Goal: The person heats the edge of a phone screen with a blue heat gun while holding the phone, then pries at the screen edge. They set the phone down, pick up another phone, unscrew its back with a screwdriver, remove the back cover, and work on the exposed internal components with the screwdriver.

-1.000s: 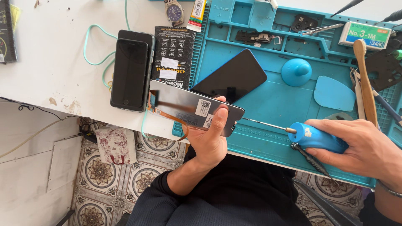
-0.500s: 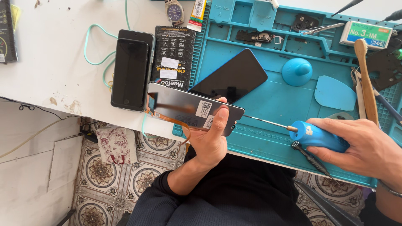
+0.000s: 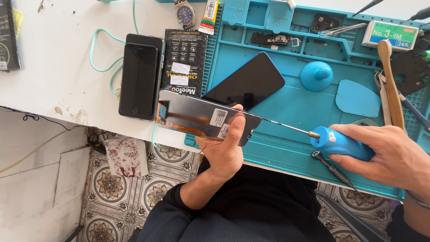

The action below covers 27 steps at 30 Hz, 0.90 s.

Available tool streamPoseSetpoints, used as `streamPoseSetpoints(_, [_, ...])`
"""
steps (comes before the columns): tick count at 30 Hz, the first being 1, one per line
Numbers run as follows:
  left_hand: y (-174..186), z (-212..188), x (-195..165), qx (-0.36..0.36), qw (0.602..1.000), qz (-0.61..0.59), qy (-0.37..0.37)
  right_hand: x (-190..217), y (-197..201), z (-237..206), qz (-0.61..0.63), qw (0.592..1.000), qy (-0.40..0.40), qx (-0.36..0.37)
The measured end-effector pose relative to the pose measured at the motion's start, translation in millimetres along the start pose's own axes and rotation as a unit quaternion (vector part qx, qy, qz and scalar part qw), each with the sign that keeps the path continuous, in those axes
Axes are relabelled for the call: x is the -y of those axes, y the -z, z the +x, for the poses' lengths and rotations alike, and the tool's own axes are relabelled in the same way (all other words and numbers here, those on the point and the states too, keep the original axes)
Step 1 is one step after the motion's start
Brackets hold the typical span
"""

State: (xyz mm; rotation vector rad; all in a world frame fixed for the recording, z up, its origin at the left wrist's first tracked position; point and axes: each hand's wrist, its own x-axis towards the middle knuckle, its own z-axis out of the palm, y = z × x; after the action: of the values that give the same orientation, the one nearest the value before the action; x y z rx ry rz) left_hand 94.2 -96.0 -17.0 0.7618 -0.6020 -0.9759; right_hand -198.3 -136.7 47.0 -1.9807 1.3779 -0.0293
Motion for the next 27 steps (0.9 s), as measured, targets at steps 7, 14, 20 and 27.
streamPoseSetpoints(7, [-0.5, 0.0, -1.6, 0.027, 0.999, 0.029, 0.006, 2.6, 0.2, -0.4, -0.020, 0.999, -0.021, 0.031])
streamPoseSetpoints(14, [1.2, -1.1, -0.6, 0.036, 0.999, 0.013, 0.012, -3.4, 1.5, 0.4, -0.011, 1.000, -0.010, 0.014])
streamPoseSetpoints(20, [1.3, -0.5, -1.4, 0.011, 0.999, 0.027, 0.036, -2.1, 0.7, 1.2, -0.022, 0.999, -0.032, 0.019])
streamPoseSetpoints(27, [3.4, -0.5, -1.0, 0.025, 0.999, 0.026, 0.032, 2.7, 1.0, 2.0, -0.020, 0.999, -0.023, 0.024])
